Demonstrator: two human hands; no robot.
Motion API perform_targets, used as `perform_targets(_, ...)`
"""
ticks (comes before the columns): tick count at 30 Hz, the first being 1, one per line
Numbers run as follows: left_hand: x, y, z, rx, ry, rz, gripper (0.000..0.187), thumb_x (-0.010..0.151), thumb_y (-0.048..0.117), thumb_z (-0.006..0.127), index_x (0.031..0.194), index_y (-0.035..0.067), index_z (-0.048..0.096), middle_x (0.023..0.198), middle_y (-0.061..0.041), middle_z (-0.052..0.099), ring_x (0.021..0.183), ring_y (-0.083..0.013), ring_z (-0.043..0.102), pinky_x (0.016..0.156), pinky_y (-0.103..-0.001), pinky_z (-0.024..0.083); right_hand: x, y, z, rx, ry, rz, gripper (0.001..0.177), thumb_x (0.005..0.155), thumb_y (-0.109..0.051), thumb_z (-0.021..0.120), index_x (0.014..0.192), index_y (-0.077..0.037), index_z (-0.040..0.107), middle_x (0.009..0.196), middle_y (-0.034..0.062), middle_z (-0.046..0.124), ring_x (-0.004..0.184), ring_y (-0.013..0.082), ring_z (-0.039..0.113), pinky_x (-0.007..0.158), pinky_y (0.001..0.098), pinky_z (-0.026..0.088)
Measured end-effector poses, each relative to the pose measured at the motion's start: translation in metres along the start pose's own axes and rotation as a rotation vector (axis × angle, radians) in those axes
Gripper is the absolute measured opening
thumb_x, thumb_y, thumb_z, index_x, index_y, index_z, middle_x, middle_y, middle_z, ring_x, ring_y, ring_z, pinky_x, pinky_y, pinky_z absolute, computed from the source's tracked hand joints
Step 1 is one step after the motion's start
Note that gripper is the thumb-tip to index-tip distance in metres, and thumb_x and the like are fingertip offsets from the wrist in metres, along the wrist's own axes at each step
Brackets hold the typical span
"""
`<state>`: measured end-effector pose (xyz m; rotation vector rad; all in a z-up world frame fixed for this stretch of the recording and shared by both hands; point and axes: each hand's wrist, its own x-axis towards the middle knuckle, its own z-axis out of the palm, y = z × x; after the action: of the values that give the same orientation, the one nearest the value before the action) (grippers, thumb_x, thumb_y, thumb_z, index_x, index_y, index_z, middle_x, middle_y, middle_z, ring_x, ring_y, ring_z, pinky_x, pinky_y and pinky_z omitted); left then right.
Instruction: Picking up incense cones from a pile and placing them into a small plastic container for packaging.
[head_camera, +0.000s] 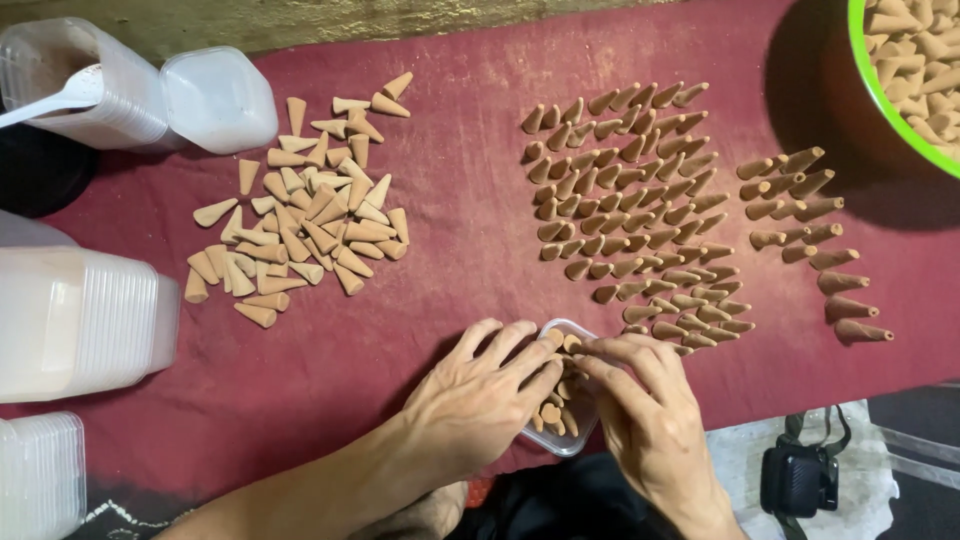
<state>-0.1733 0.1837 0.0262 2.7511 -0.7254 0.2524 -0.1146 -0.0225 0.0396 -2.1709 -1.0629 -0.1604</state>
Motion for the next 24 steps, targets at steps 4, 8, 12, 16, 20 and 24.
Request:
perform_targets(4,0.000,0.000,0.004,-0.040,-0.080,-0.005,0.043,0.092,0.010,0.047,0.132,0.002,0.062,0.138,-0.016,0.061,0.127,-0.0358,0.054,0.101,-0.047,0.042,-0.002,0.001,-0.006,0.018,-0.003,0.029,0.020,0.095,-0.009,0.066,0.113,-0.001,0.068,0.117,0.0131,0.068,0.103,0.0304,0.063,0.098,0.0431,0.052)
perform_targets(8,0.002,0.000,0.001,-0.057,-0.082,-0.006,0.046,0.088,0.010,0.051,0.132,0.002,0.061,0.135,-0.016,0.062,0.127,-0.0352,0.054,0.104,-0.047,0.041,-0.003,0.001,-0.006,0.043,-0.024,0.054,0.018,0.093,-0.011,0.068,0.109,-0.002,0.070,0.114,0.0115,0.067,0.104,0.0302,0.061,0.098,0.0432,0.051)
perform_targets(12,0.003,0.000,-0.004,0.014,-0.027,0.009,0.041,0.090,0.014,0.050,0.128,0.003,0.063,0.135,-0.015,0.063,0.125,-0.0332,0.056,0.101,-0.046,0.043,-0.005,0.002,-0.005,0.013,-0.036,0.020,0.020,0.092,-0.014,0.070,0.109,-0.003,0.071,0.114,0.0132,0.066,0.105,0.0316,0.061,0.098,0.0453,0.052)
perform_targets(16,0.001,0.000,-0.002,0.016,-0.062,0.014,0.045,0.092,0.014,0.048,0.132,0.001,0.061,0.141,-0.017,0.061,0.127,-0.0339,0.056,0.102,-0.046,0.042,-0.003,-0.001,-0.005,-0.024,-0.085,0.012,0.021,0.094,-0.017,0.069,0.112,-0.008,0.072,0.114,0.0105,0.065,0.105,0.0316,0.058,0.098,0.0453,0.051)
perform_targets(20,0.000,-0.001,0.003,-0.040,-0.134,-0.002,0.046,0.091,0.010,0.046,0.134,0.001,0.060,0.147,-0.019,0.056,0.133,-0.0373,0.051,0.107,-0.050,0.039,-0.004,0.002,-0.004,-0.026,-0.091,0.024,0.023,0.092,-0.014,0.072,0.114,-0.006,0.071,0.112,0.0092,0.067,0.104,0.0309,0.057,0.095,0.0444,0.052)
perform_targets(24,0.001,-0.001,-0.005,0.000,-0.058,0.019,0.041,0.092,0.011,0.051,0.130,0.001,0.063,0.141,-0.018,0.062,0.129,-0.0353,0.057,0.104,-0.048,0.044,-0.009,0.008,-0.007,0.003,-0.119,0.018,0.027,0.091,-0.016,0.072,0.116,-0.005,0.069,0.113,0.0101,0.067,0.109,0.0315,0.057,0.099,0.0471,0.050)
